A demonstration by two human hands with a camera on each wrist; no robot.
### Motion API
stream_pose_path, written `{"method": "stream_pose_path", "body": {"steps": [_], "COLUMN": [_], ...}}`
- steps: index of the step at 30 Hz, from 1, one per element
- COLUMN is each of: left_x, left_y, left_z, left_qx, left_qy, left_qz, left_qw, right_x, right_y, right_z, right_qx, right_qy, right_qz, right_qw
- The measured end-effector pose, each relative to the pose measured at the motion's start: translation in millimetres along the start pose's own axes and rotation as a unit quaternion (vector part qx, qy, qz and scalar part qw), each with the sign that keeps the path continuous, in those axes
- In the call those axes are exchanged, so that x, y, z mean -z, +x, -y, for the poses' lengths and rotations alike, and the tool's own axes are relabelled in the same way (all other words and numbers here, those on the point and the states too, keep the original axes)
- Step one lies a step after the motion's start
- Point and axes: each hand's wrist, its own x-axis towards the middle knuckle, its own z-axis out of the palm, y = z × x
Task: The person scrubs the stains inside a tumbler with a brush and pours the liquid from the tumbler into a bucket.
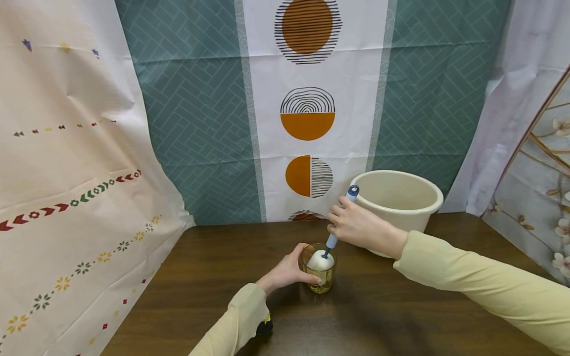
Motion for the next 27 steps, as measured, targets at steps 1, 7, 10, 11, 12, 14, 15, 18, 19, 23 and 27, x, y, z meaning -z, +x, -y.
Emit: {"method": "stream_pose_path", "body": {"steps": [1, 7, 10, 11, 12, 14, 15, 18, 19, 23, 27], "left_x": [-0.3, -0.5, -0.6, -0.7, -0.7, -0.7, -0.7, -0.2, -0.1, -0.4, -0.6], "left_y": [1.6, 6.8, 6.8, 6.6, 6.4, 6.1, 6.1, 6.3, 6.4, 6.6, 7.4], "left_z": [4.0, 17.5, 17.9, 17.6, 17.2, 16.1, 15.8, 15.2, 15.3, 16.1, 16.2], "left_qx": [0.001, 0.0, -0.004, -0.005, -0.005, -0.005, -0.004, -0.002, -0.001, 0.002, 0.004], "left_qy": [0.002, 0.01, 0.004, 0.003, 0.002, -0.002, -0.002, -0.004, -0.006, -0.014, -0.018], "left_qz": [-0.001, -0.003, 0.0, 0.0, 0.001, 0.003, 0.004, 0.007, 0.008, 0.01, 0.013], "left_qw": [1.0, 0.9999, 1.0, 1.0, 1.0, 1.0, 1.0, 1.0, 1.0, 0.9998, 0.9997], "right_x": [0.3, 3.0, 3.0, 2.9, 2.9, 3.0, 3.6, 5.5, 6.2, 6.5, 5.6], "right_y": [-0.1, 1.4, 2.7, 3.4, 4.0, 5.1, 5.6, 6.7, 6.9, 7.1, 6.2], "right_z": [0.4, 1.6, 2.2, 2.3, 2.5, 2.9, 2.9, 2.9, 2.9, 3.0, 2.3], "right_qx": [0.0, 0.004, 0.003, 0.003, 0.003, 0.003, 0.003, 0.004, 0.004, 0.004, 0.001], "right_qy": [-0.002, -0.005, -0.004, -0.004, -0.003, -0.003, -0.004, -0.006, -0.007, -0.007, -0.004], "right_qz": [0.001, 0.007, -0.001, -0.003, -0.004, -0.002, 0.0, 0.014, 0.018, 0.026, 0.025], "right_qw": [1.0, 1.0, 1.0, 1.0, 1.0, 1.0, 1.0, 0.9999, 0.9998, 0.9996, 0.9997]}}
